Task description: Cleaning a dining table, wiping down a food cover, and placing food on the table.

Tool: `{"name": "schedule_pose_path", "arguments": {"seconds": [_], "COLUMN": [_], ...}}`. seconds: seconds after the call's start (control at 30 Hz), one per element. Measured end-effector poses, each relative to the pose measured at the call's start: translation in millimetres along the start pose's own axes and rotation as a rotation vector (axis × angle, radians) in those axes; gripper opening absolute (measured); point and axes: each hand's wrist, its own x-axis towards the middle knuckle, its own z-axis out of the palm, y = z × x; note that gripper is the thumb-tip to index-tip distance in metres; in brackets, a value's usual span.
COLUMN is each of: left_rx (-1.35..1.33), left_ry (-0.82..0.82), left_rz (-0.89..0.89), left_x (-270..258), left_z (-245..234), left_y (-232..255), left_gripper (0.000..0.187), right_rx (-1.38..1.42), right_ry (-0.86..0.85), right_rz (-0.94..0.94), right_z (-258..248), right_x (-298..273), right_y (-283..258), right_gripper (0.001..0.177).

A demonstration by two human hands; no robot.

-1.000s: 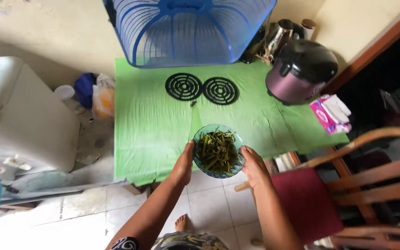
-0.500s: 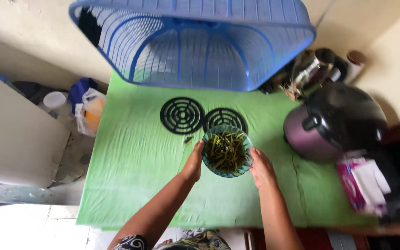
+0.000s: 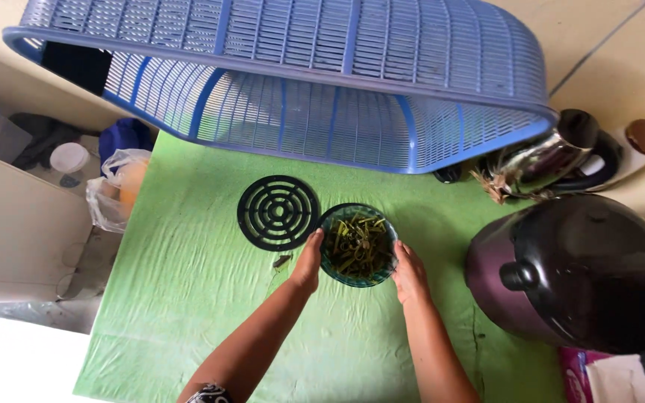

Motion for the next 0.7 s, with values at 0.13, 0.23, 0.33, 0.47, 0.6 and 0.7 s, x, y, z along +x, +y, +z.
{"name": "schedule_pose_path", "arguments": {"seconds": [0.13,0.23,0.33,0.47,0.6,0.7], "left_rx": [0.028,0.051,0.051,0.075,0.058,0.065], "left_ry": [0.036,0.038,0.020,0.009,0.157,0.290], "left_rz": [-0.018,-0.042,-0.053,-0.006,0.071,-0.059], "left_x": [9.8,10.6,10.8,9.8,-22.0,-50.7], "left_z": [-3.4,-2.4,-1.7,-11.9,-21.0,-37.6], "left_y": [-3.0,-2.4,0.4,-8.3,-14.2,-35.2], "left_gripper": [0.067,0.070,0.070,0.069,0.067,0.066], "right_rx": [0.008,-0.017,-0.020,-0.017,-0.141,-0.115], "right_ry": [0.011,0.055,0.034,0.076,0.370,0.405], "right_rz": [0.001,0.023,0.009,-0.004,-0.143,0.083], "right_z": [0.2,1.7,0.6,0.2,-13.0,-15.2], "right_x": [15.8,16.7,18.3,14.3,-11.6,-38.0], "right_y": [3.2,6.3,11.8,17.6,35.1,60.8], "right_gripper": [0.056,0.056,0.057,0.057,0.057,0.055]}}
